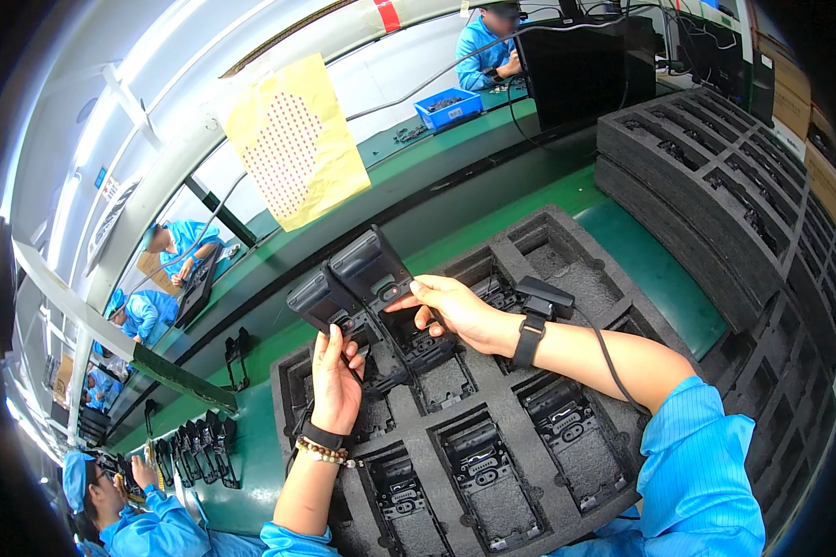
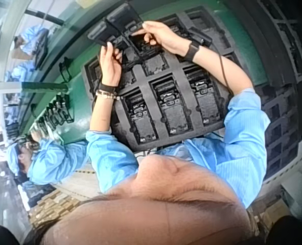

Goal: Assembling handheld electronic devices by placing components into plastic casings and organizing them in foam trays on a factory production line.

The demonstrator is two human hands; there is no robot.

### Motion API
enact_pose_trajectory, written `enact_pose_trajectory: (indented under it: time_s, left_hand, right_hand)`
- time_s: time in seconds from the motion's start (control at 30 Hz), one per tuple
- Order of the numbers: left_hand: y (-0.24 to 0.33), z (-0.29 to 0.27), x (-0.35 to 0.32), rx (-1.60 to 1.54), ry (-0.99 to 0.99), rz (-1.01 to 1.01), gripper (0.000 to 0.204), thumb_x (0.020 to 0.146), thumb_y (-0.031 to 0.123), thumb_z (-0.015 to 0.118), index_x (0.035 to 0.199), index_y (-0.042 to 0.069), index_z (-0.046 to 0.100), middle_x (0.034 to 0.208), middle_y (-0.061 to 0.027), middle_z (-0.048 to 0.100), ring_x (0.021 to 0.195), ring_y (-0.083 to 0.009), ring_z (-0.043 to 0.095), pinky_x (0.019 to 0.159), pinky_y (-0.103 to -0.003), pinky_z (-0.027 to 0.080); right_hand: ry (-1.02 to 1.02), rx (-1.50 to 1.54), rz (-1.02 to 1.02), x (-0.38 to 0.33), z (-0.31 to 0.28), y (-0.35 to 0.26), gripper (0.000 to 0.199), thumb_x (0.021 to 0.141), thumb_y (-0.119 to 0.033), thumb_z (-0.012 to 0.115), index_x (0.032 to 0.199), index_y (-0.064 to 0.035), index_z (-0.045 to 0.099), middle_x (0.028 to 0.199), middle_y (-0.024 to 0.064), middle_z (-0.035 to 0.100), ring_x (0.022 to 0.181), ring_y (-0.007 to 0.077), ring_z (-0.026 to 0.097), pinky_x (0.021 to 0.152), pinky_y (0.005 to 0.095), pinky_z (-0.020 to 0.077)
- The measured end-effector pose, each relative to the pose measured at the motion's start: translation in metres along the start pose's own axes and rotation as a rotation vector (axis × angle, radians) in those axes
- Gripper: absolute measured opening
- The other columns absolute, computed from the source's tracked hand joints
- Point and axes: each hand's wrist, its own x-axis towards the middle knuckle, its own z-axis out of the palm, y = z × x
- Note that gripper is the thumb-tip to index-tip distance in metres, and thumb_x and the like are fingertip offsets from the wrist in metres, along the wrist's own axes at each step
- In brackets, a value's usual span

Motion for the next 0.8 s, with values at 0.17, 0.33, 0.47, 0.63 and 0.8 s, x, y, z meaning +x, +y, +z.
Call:
enact_pose_trajectory:
  time_s: [0.17, 0.33, 0.47, 0.63, 0.8]
  left_hand:
    - [0.0036, 0.0012, -0.0041, 0.010, 0.020, -0.035, 0.015, 0.096, 0.023, 0.063, 0.108, 0.017, 0.057, 0.098, 0.0021, 0.064, 0.085, -0.0084, 0.059, 0.071, -0.022, 0.048]
    - [0.0017, 0.0046, -0.0035, 0.002, -0.001, -0.052, 0.024, 0.098, 0.028, 0.059, 0.118, 0.017, 0.052, 0.112, -0.0034, 0.064, 0.107, -0.0176, 0.061, 0.086, -0.031, 0.051]
    - [0.0016, 0.0035, -0.0044, -0.011, -0.096, -0.049, 0.037, 0.100, 0.033, 0.052, 0.131, 0.015, 0.042, 0.124, -0.0141, 0.058, 0.119, -0.0299, 0.057, 0.096, -0.045, 0.051]
    - [0.0017, 0.0054, -0.0057, 0.004, -0.116, -0.057, 0.042, 0.102, 0.035, 0.048, 0.136, 0.014, 0.036, 0.127, -0.0202, 0.055, 0.119, -0.0344, 0.056, 0.098, -0.051, 0.050]
    - [0.0002, 0.0032, -0.0036, -0.017, -0.138, -0.083, 0.043, 0.103, 0.038, 0.042, 0.139, 0.017, 0.031, 0.129, -0.0210, 0.053, 0.122, -0.0359, 0.054, 0.098, -0.053, 0.050]
  right_hand:
    - [-0.024, -0.005, 0.002, -0.0015, 0.0035, -0.0043, 0.031, 0.105, -0.031, 0.043, 0.119, -0.0060, 0.056, 0.120, 0.0062, 0.065, 0.073, 0.0055, 0.054, 0.057, 0.0192, 0.0434]
    - [-0.011, 0.000, 0.001, 0.0012, -0.0001, -0.0015, 0.032, 0.104, -0.031, 0.043, 0.119, -0.0052, 0.055, 0.120, 0.0077, 0.065, 0.073, 0.0060, 0.057, 0.056, 0.0205, 0.0445]
    - [-0.027, 0.008, 0.001, 0.0012, -0.0009, -0.0018, 0.032, 0.105, -0.032, 0.043, 0.119, -0.0064, 0.055, 0.119, 0.0059, 0.065, 0.074, 0.0055, 0.056, 0.058, 0.0194, 0.0443]
    - [-0.025, -0.045, 0.014, -0.0012, 0.0012, -0.0048, 0.033, 0.105, -0.034, 0.040, 0.120, -0.0093, 0.055, 0.117, 0.0017, 0.066, 0.076, 0.0043, 0.055, 0.062, 0.0178, 0.0438]
    - [-0.015, -0.003, 0.013, 0.0008, -0.0015, -0.0030, 0.034, 0.105, -0.035, 0.041, 0.119, -0.0081, 0.056, 0.122, 0.0049, 0.064, 0.074, 0.0036, 0.051, 0.059, 0.0185, 0.0407]
